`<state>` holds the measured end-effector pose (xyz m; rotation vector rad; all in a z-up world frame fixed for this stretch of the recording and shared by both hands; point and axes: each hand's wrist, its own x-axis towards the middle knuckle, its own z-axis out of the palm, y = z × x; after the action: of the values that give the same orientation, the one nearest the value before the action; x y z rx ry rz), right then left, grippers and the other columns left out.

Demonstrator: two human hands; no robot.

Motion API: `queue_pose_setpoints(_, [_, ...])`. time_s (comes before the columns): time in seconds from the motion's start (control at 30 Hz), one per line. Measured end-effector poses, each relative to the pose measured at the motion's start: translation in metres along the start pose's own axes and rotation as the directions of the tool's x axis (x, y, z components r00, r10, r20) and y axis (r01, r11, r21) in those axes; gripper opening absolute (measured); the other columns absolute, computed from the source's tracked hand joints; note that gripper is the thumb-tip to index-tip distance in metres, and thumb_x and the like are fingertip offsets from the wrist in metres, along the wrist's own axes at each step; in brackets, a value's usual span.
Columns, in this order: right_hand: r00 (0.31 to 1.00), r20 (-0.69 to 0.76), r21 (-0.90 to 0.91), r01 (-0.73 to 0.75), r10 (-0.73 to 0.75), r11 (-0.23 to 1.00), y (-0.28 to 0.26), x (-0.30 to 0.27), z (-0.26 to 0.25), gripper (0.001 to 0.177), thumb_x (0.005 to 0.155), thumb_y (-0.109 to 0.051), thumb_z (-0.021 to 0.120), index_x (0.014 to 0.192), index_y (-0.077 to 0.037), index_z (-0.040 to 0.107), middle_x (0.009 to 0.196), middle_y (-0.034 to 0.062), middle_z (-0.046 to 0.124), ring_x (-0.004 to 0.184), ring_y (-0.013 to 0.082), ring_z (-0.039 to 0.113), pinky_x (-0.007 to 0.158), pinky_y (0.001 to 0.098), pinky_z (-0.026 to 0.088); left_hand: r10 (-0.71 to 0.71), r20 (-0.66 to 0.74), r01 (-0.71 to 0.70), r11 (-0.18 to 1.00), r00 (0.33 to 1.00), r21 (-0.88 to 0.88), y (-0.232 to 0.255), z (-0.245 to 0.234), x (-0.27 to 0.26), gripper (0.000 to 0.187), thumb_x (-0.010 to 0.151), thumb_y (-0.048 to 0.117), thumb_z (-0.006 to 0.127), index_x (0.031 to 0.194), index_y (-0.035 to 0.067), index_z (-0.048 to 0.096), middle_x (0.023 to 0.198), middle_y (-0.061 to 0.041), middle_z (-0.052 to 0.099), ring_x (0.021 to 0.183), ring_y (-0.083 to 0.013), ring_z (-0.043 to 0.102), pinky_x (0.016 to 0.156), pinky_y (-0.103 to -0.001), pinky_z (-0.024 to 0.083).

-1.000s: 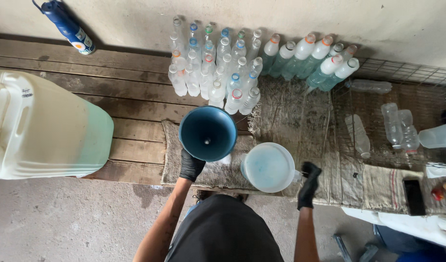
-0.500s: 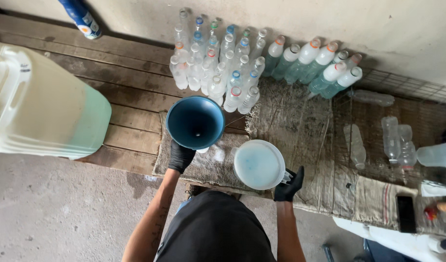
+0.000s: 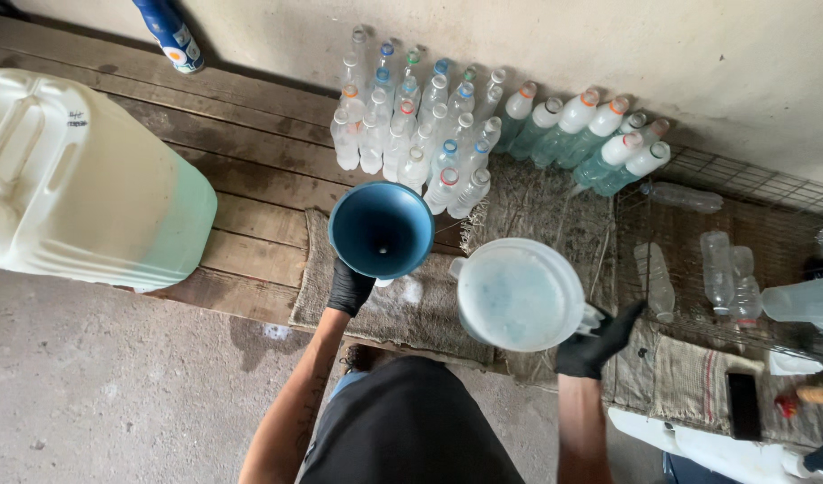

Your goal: The person pours liquid from a large container into a pitcher, then uses a funnel and the pitcher to fill individual plastic bottles.

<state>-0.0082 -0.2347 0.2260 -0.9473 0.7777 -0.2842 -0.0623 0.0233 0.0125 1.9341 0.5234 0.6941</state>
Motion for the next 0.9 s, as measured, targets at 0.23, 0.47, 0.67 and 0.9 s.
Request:
queue_pose_setpoints(0.23, [0.996, 0.012, -0.028, 0.089, -0.089, 0.996, -0.019, 0.0, 0.01, 0.059, 0.075, -0.067, 0.079, 0.063, -0.013, 0.06, 0.064, 0.002, 0.061, 0.059, 0.0082, 0.064, 0.069, 0.0143, 0.056, 0.073, 0.028, -0.073, 0.997, 0.997, -0.008, -0.03, 0.011, -0.007, 0.013, 0.079, 0.006, 0.079, 0.089, -0.003, 0.078, 0.08, -0.025, 0.073, 0.085, -0.0474, 0.07, 0.065, -0.057, 0.061])
queue_pose_setpoints(0.47, [0.987, 0.105, -0.045, 0.127, -0.122, 0.991, -0.014, 0.073, 0.004, 0.063, 0.074, -0.072, 0.08, 0.064, -0.013, 0.061, 0.064, 0.0041, 0.064, 0.058, 0.0097, 0.069, 0.067, 0.0158, 0.06, 0.072, 0.053, -0.065, 0.991, 0.996, -0.118, -0.084, 0.036, -0.015, 0.011, 0.078, 0.009, 0.077, 0.089, 0.008, 0.081, 0.081, -0.015, 0.077, 0.086, -0.0373, 0.074, 0.07, -0.046, 0.065])
queue_pose_setpoints(0.67, [0.973, 0.19, -0.046, 0.144, -0.133, 0.989, -0.023, 0.05, 0.028, 0.063, 0.074, -0.071, 0.081, 0.066, -0.013, 0.061, 0.064, 0.0056, 0.065, 0.058, 0.0117, 0.07, 0.065, 0.0174, 0.061, 0.19, 0.078, -0.176, 0.972, 0.979, -0.158, -0.111, 0.047, -0.018, 0.012, 0.082, 0.012, 0.079, 0.093, 0.013, 0.083, 0.09, -0.009, 0.08, 0.091, -0.0324, 0.076, 0.077, -0.039, 0.064])
queue_pose_setpoints(0.9, [0.965, 0.24, -0.171, 0.151, -0.108, 0.973, -0.028, 0.039, 0.03, 0.06, 0.081, -0.071, 0.076, 0.07, -0.014, 0.059, 0.069, 0.0019, 0.064, 0.06, 0.0095, 0.071, 0.062, 0.0164, 0.063, 0.22, 0.125, -0.206, 0.972, 0.968, -0.113, -0.119, 0.059, -0.023, 0.015, 0.077, 0.009, 0.076, 0.091, 0.011, 0.08, 0.088, -0.011, 0.077, 0.09, -0.0352, 0.074, 0.077, -0.044, 0.065])
